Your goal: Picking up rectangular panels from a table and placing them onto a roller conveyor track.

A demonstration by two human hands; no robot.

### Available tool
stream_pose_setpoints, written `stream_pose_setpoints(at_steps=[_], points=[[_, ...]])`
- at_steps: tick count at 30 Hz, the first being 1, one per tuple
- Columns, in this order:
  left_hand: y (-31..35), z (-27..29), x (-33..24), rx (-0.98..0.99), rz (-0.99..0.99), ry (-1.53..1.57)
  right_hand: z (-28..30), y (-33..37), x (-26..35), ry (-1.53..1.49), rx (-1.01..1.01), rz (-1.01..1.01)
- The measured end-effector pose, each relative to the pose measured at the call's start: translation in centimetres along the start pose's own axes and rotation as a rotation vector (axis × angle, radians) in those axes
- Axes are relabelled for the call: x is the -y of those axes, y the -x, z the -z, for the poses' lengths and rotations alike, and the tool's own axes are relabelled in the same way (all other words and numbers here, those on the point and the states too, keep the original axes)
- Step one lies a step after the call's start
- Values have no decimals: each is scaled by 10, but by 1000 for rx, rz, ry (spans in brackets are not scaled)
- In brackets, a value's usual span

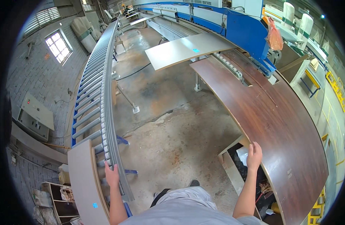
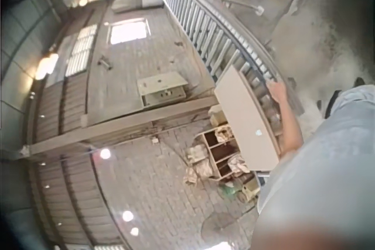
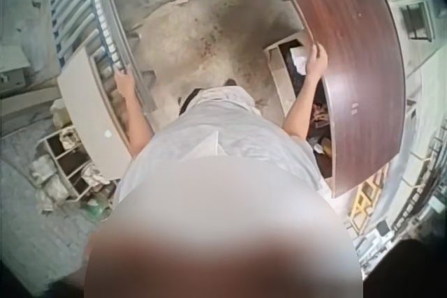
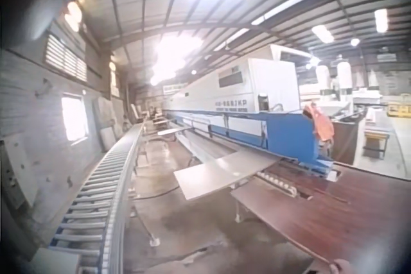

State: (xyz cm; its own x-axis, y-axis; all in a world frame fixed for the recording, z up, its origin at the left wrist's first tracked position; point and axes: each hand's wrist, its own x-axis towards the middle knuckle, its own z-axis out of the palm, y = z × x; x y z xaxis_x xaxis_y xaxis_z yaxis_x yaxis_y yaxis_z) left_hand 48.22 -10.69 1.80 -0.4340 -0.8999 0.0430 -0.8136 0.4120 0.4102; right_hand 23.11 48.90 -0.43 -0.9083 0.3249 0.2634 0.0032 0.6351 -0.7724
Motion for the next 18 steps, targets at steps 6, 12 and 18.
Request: stream_pose_setpoints(at_steps=[6, 12, 18], points=[[1, -5, -14, -100, -21, -180, 9, -28, -30, 407, -27, 92], [-15, -7, -34, -49, 88, -255, -15, -41, -13, 678, 114, 58], [-49, -59, -112, -172, -226, -348, -31, -63, -2, 782, 196, 19]])
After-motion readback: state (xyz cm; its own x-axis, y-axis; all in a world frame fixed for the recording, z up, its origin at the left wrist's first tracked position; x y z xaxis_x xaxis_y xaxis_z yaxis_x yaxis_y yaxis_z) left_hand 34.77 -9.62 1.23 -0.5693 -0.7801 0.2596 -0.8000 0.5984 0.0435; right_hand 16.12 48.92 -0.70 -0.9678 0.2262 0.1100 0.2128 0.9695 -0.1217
